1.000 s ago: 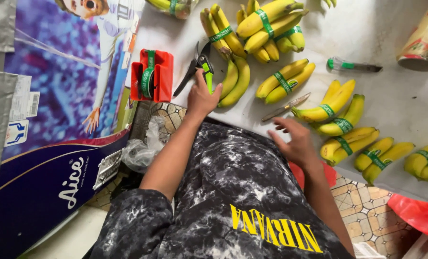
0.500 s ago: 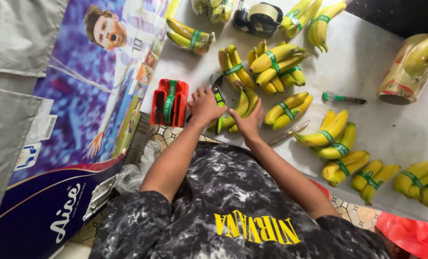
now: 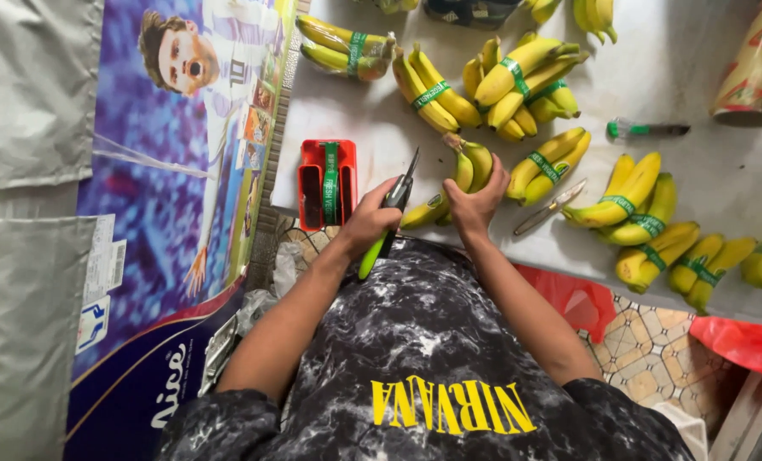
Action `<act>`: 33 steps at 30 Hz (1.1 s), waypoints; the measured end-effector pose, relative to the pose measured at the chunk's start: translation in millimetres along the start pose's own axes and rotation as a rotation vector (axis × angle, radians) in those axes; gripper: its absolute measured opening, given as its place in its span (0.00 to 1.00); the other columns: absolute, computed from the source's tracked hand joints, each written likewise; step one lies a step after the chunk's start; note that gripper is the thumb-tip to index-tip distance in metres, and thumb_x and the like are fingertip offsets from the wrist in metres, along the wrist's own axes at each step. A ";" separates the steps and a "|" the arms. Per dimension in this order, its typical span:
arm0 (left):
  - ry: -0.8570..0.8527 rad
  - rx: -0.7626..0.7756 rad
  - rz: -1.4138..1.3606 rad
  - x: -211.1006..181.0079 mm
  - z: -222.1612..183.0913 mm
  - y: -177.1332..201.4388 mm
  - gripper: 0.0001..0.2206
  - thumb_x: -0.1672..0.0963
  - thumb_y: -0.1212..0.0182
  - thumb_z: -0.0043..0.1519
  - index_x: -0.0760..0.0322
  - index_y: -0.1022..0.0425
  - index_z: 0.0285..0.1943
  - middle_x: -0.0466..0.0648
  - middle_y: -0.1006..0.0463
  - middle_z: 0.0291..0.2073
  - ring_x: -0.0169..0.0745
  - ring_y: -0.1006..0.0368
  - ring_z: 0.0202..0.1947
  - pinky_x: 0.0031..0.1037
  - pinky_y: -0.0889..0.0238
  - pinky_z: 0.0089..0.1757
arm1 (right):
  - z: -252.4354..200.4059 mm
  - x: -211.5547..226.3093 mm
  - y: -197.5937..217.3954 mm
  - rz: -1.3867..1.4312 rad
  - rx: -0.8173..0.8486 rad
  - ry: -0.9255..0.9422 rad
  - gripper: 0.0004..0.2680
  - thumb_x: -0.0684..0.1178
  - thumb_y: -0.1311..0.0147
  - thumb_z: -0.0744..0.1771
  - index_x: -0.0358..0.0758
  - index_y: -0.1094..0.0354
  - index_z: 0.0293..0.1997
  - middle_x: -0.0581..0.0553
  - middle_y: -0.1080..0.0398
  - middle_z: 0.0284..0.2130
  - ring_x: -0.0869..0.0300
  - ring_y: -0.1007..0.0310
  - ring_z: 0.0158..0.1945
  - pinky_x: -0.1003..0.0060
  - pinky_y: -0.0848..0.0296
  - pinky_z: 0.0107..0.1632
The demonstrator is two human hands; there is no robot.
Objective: The person trims the stems of bananas using shears and applies tape around the bunches using a tape dispenser.
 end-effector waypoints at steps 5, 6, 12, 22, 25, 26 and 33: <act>0.052 0.046 0.329 -31.7 -14.1 0.9 0.40 0.57 0.37 0.45 0.60 0.37 0.74 0.58 0.26 0.52 0.47 0.29 0.49 0.32 0.31 0.45 | -6.2 2.5 11.9 0.011 -0.021 -0.093 0.31 0.44 0.27 0.52 0.44 0.37 0.60 0.39 0.33 0.46 0.47 0.27 0.47 0.53 0.27 0.50; 0.145 0.055 0.563 -46.4 -17.4 -2.1 0.45 0.53 0.32 0.43 0.55 0.40 0.77 0.62 0.28 0.64 0.59 0.31 0.64 0.41 0.33 0.58 | -5.2 2.5 14.8 0.046 -0.016 -0.150 0.31 0.45 0.24 0.53 0.48 0.38 0.60 0.42 0.27 0.44 0.49 0.23 0.44 0.55 0.24 0.45; -0.115 0.181 0.907 -49.9 -14.5 -17.2 0.44 0.52 0.34 0.45 0.65 0.40 0.75 0.60 0.26 0.56 0.64 0.28 0.55 0.52 0.32 0.52 | 1.1 66.4 52.9 0.054 0.041 -0.069 0.30 0.47 0.21 0.53 0.46 0.35 0.58 0.38 0.25 0.40 0.49 0.21 0.42 0.55 0.23 0.42; -0.278 0.145 0.993 -64.2 -9.5 -59.9 0.44 0.52 0.36 0.45 0.61 0.43 0.77 0.54 0.28 0.55 0.59 0.30 0.54 0.50 0.34 0.50 | 11.0 116.4 102.6 -0.040 0.098 0.110 0.31 0.48 0.21 0.52 0.37 0.35 0.57 0.31 0.26 0.40 0.41 0.22 0.42 0.47 0.23 0.41; -0.338 0.107 1.046 -74.9 -13.9 -70.8 0.43 0.53 0.36 0.46 0.61 0.42 0.77 0.53 0.28 0.54 0.59 0.30 0.54 0.49 0.36 0.49 | 16.3 127.4 113.3 -0.084 0.093 0.173 0.31 0.48 0.21 0.53 0.35 0.36 0.58 0.29 0.27 0.40 0.37 0.22 0.42 0.45 0.24 0.42; -0.353 0.106 1.038 -77.8 -16.1 -74.1 0.44 0.53 0.35 0.45 0.61 0.42 0.76 0.54 0.28 0.55 0.59 0.30 0.54 0.49 0.36 0.49 | 17.2 129.5 117.3 -0.092 0.095 0.191 0.31 0.48 0.22 0.53 0.35 0.36 0.58 0.29 0.28 0.41 0.37 0.22 0.43 0.45 0.24 0.42; -0.379 0.182 0.842 -77.2 -9.2 -71.5 0.43 0.57 0.35 0.44 0.64 0.39 0.76 0.58 0.24 0.54 0.64 0.27 0.51 0.51 0.33 0.48 | 26.8 135.2 135.0 -0.063 0.094 0.246 0.30 0.43 0.23 0.54 0.32 0.36 0.58 0.29 0.28 0.40 0.37 0.22 0.42 0.46 0.23 0.42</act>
Point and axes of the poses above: each hand's wrist, its own z-axis towards the middle knuckle, its own y-axis out of the back of the hand, x = y × z, the point moved 1 cm from there along z, towards the middle knuckle
